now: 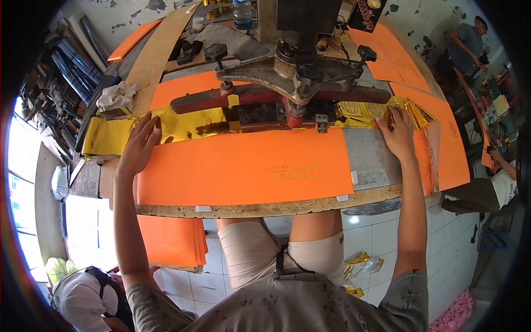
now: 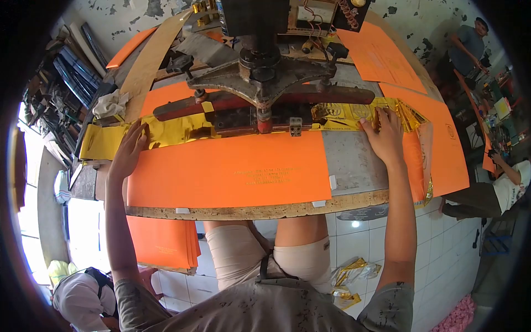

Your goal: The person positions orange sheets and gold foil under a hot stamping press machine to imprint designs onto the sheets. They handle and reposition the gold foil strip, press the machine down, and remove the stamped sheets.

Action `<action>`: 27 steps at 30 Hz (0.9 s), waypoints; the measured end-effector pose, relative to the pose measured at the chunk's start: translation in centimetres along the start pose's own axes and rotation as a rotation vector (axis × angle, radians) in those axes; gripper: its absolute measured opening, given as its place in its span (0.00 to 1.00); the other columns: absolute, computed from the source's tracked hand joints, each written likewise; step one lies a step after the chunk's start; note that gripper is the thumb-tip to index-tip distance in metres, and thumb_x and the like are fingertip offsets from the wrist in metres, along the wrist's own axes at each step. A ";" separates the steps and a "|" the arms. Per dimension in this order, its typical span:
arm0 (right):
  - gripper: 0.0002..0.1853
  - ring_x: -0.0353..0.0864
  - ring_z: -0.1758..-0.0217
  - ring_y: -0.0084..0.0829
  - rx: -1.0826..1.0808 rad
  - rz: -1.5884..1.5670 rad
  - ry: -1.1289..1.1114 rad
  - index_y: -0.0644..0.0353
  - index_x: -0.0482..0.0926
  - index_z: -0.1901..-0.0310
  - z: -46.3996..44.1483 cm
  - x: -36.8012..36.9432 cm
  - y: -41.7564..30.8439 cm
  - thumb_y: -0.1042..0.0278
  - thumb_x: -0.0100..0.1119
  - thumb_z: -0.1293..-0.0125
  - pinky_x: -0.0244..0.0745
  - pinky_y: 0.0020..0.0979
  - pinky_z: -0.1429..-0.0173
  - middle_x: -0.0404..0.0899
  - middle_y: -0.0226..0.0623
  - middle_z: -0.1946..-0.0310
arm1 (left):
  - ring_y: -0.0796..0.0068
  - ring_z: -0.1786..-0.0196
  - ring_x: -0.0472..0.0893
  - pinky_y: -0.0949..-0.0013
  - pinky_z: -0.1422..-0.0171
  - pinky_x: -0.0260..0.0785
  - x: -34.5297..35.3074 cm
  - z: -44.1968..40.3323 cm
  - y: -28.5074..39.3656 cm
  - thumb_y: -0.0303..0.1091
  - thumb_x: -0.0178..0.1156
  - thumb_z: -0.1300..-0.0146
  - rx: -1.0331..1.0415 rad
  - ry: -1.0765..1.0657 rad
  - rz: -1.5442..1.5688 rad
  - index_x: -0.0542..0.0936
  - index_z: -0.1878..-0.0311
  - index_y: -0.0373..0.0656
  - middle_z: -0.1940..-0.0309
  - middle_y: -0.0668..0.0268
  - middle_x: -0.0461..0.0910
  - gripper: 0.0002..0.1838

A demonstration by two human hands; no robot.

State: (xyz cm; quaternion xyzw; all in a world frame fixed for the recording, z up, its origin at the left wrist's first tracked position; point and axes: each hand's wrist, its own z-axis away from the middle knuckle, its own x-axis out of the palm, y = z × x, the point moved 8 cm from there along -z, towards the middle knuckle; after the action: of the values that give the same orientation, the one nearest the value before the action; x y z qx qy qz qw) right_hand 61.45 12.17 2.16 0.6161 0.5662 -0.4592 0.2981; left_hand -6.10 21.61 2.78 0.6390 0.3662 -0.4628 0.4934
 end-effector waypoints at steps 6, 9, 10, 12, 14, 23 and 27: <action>0.37 0.67 0.26 0.49 -0.006 -0.023 -0.008 0.64 0.75 0.31 -0.2 0.1 0.3 0.38 0.60 0.28 0.59 0.49 0.22 0.72 0.48 0.32 | 0.53 0.14 0.53 0.52 0.13 0.45 -0.1 -0.2 0.3 0.56 0.44 0.19 -0.003 -0.010 0.025 0.68 0.22 0.41 0.17 0.54 0.57 0.33; 0.37 0.68 0.26 0.48 -0.012 0.020 0.008 0.64 0.75 0.32 -0.3 0.1 0.1 0.38 0.60 0.27 0.60 0.49 0.23 0.72 0.48 0.32 | 0.52 0.14 0.53 0.51 0.13 0.45 -0.2 -0.2 0.5 0.56 0.44 0.19 0.006 -0.025 0.021 0.68 0.22 0.41 0.17 0.55 0.57 0.33; 0.36 0.68 0.26 0.48 -0.021 0.017 0.012 0.65 0.76 0.32 -0.3 0.2 0.2 0.39 0.60 0.27 0.60 0.49 0.23 0.72 0.48 0.32 | 0.52 0.14 0.53 0.51 0.13 0.45 -0.2 -0.2 0.5 0.56 0.44 0.19 0.002 -0.021 0.020 0.68 0.22 0.41 0.16 0.55 0.57 0.33; 0.36 0.68 0.26 0.48 -0.037 0.015 0.023 0.65 0.76 0.32 -0.4 0.1 0.3 0.40 0.61 0.27 0.61 0.49 0.23 0.72 0.48 0.32 | 0.52 0.14 0.53 0.50 0.13 0.45 -0.1 -0.2 0.6 0.56 0.44 0.18 -0.004 -0.012 0.022 0.68 0.22 0.42 0.16 0.55 0.57 0.33; 0.35 0.68 0.26 0.49 -0.030 0.009 0.023 0.65 0.76 0.33 -0.3 0.1 0.4 0.41 0.61 0.27 0.61 0.48 0.22 0.72 0.48 0.33 | 0.51 0.15 0.54 0.50 0.13 0.45 0.0 -0.3 0.4 0.56 0.44 0.19 0.005 -0.008 0.008 0.68 0.22 0.43 0.16 0.55 0.56 0.33; 0.37 0.67 0.25 0.50 0.000 -0.011 -0.013 0.66 0.75 0.32 -0.4 0.3 0.8 0.40 0.59 0.27 0.61 0.48 0.22 0.70 0.50 0.29 | 0.50 0.15 0.55 0.51 0.14 0.47 -0.1 -0.6 0.6 0.55 0.45 0.19 0.010 -0.014 0.018 0.68 0.22 0.43 0.17 0.54 0.57 0.33; 0.37 0.66 0.24 0.51 0.018 -0.033 -0.027 0.67 0.75 0.31 -0.4 0.4 0.8 0.39 0.59 0.26 0.61 0.48 0.22 0.68 0.51 0.29 | 0.50 0.15 0.55 0.53 0.15 0.50 -0.1 -0.5 0.8 0.54 0.46 0.19 0.010 -0.014 0.019 0.69 0.22 0.42 0.17 0.54 0.58 0.32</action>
State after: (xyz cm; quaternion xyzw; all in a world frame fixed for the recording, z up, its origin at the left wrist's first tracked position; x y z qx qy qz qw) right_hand 62.30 12.52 1.80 0.6030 0.5681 -0.4775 0.2927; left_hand -5.28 21.93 3.19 0.6415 0.3544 -0.4645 0.4971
